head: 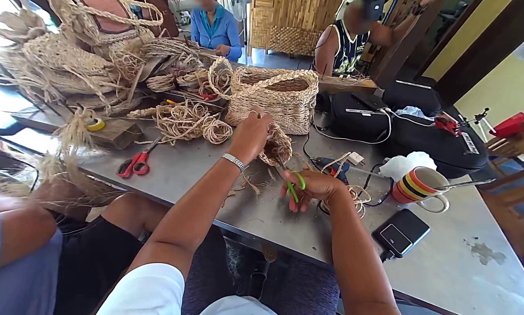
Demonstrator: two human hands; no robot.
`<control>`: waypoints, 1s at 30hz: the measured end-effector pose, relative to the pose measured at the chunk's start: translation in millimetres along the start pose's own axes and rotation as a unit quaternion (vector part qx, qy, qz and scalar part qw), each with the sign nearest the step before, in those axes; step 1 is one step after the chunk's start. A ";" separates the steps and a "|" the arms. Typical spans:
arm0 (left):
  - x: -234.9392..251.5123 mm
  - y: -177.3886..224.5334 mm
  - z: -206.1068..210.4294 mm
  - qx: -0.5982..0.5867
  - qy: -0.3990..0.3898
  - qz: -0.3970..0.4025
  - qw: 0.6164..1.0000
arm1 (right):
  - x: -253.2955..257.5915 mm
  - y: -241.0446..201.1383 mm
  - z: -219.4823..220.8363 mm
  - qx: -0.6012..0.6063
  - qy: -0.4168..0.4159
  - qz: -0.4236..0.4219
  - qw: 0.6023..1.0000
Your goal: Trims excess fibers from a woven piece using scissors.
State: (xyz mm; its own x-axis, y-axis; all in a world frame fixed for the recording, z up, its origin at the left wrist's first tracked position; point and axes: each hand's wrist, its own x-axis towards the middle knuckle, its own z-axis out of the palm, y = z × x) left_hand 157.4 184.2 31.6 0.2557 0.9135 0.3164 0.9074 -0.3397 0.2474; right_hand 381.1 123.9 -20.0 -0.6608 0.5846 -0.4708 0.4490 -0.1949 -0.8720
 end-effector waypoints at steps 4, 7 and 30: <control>4.8 -11.2 9.5 0.005 0.008 0.019 1.000 | -11.9 -0.7 -6.4 -0.035 -0.004 -0.096 0.995; 3.8 -17.6 9.5 -0.005 -0.002 0.035 0.999 | -24.8 -0.4 -11.1 0.023 0.141 -0.249 0.958; -80.2 46.6 74.7 -0.073 -0.022 -0.021 0.997 | 36.3 13.0 9.6 0.032 0.435 -0.159 0.886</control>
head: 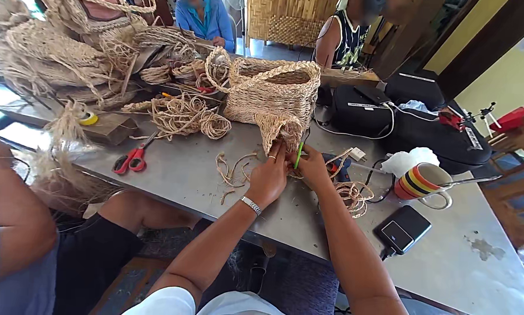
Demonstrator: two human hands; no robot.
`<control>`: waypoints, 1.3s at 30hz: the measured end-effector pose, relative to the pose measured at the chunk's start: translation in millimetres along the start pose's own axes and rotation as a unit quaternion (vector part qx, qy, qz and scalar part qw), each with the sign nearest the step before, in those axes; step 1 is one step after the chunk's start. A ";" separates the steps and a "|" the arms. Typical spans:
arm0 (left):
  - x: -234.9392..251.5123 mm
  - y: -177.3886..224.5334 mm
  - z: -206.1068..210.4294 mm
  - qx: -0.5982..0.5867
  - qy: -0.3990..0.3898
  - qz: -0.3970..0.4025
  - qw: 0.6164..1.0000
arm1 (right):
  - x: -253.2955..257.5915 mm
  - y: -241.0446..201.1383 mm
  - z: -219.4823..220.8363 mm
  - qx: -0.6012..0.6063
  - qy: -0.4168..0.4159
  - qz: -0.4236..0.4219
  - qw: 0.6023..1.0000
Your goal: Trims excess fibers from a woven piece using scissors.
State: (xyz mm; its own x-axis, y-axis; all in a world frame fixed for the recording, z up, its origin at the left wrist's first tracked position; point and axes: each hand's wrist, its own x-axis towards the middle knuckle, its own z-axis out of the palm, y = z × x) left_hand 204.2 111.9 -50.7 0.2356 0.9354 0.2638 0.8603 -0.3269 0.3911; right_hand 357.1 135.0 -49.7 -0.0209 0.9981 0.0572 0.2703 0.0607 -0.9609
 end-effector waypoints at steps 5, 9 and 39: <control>9.0 6.0 -11.1 0.007 0.001 -0.039 0.999 | -0.8 3.2 -0.1 0.018 -0.020 -0.018 0.999; 10.7 4.3 -4.8 0.006 0.022 -0.032 0.999 | 1.1 4.5 -1.2 0.036 -0.025 -0.016 0.999; 6.5 -28.9 20.2 -0.165 0.318 0.189 0.914 | 5.2 -2.1 -6.8 0.123 0.025 0.023 0.992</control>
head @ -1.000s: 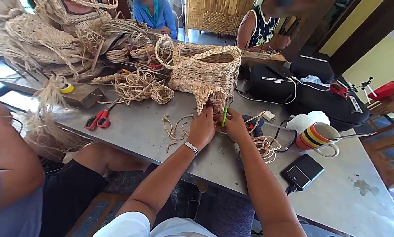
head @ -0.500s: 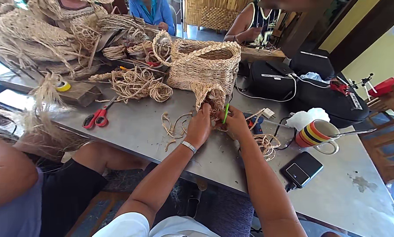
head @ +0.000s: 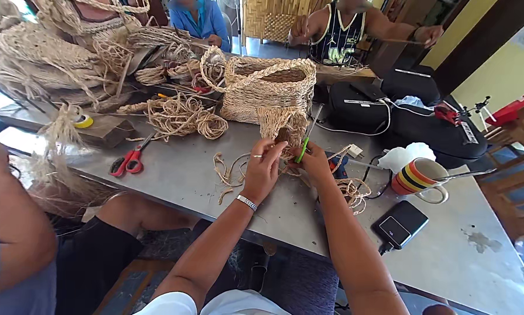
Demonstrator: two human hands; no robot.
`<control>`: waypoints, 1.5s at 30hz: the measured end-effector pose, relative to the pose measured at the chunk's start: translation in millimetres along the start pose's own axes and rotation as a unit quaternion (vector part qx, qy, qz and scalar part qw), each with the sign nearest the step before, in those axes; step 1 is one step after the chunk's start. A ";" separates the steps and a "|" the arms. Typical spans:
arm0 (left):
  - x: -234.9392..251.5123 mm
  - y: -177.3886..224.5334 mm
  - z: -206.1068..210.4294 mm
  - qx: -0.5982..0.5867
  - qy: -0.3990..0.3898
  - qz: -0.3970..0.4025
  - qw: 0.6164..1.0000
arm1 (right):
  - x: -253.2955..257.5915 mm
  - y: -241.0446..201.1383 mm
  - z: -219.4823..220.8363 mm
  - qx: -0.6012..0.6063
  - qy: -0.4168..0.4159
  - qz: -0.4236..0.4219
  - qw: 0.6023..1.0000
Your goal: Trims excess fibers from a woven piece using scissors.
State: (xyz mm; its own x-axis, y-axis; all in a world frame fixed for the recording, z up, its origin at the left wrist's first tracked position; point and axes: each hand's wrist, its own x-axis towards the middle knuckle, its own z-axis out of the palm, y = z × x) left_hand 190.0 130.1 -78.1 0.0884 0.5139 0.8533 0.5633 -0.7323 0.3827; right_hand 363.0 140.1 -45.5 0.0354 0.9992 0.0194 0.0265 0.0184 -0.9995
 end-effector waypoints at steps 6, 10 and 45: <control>-0.9 -10.4 0.0 0.083 -0.075 -0.087 0.990 | -0.2 4.9 4.7 -0.015 -0.003 0.003 1.000; -2.9 -11.7 2.3 0.101 -0.158 -0.157 0.970 | -1.7 9.2 5.7 -0.060 -0.011 0.003 0.998; -2.1 -21.7 3.0 0.047 -0.113 -0.157 0.980 | -69.2 -18.3 16.8 -0.003 -0.195 0.183 0.964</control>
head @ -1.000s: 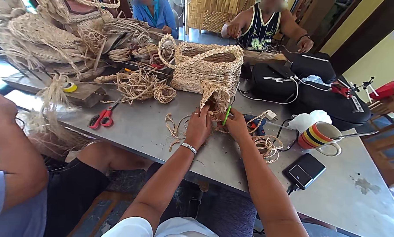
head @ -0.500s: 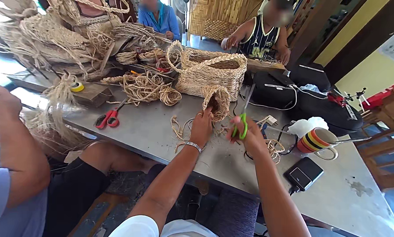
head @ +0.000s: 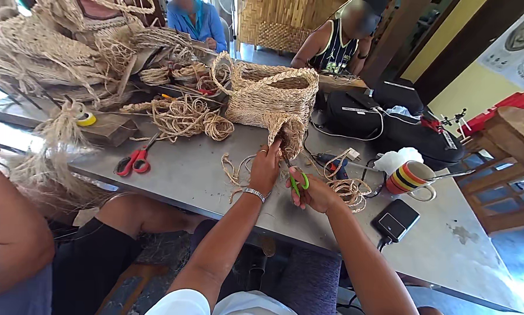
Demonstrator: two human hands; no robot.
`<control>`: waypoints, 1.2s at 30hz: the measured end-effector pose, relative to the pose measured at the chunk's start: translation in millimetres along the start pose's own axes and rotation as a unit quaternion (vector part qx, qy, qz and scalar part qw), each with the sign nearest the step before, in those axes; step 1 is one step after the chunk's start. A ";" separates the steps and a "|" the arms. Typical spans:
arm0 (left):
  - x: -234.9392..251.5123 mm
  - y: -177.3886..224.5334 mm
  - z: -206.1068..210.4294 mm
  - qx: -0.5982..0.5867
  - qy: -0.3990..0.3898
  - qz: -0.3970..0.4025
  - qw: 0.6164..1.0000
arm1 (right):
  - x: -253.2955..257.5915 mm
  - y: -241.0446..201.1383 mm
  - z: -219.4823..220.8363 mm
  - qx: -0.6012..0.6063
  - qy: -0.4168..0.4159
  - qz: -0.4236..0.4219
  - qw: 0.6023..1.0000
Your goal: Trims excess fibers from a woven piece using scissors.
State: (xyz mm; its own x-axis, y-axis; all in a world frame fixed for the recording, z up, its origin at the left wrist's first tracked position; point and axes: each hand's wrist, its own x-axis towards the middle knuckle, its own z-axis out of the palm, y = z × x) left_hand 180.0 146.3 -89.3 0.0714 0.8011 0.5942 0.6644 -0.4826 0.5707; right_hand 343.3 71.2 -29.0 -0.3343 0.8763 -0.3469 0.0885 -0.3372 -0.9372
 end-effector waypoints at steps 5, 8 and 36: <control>0.5 0.7 3.9 -0.014 0.006 0.016 1.000 | 3.5 -6.9 4.0 0.000 0.042 0.010 0.999; 0.7 2.5 3.9 -0.015 -0.005 0.020 1.000 | 9.8 -5.3 3.7 0.008 0.066 0.013 0.998; -6.6 12.4 4.3 -0.033 -0.002 0.020 0.999 | 40.2 19.5 6.6 -0.003 0.066 -0.087 0.994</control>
State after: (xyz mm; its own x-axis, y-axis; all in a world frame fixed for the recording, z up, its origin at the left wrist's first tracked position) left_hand 190.9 136.5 -88.6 0.0998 0.7821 0.6151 0.6106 -0.5362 0.5828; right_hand 325.4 97.6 -61.0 -0.2184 0.9590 -0.1808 0.0460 -0.1750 -0.9835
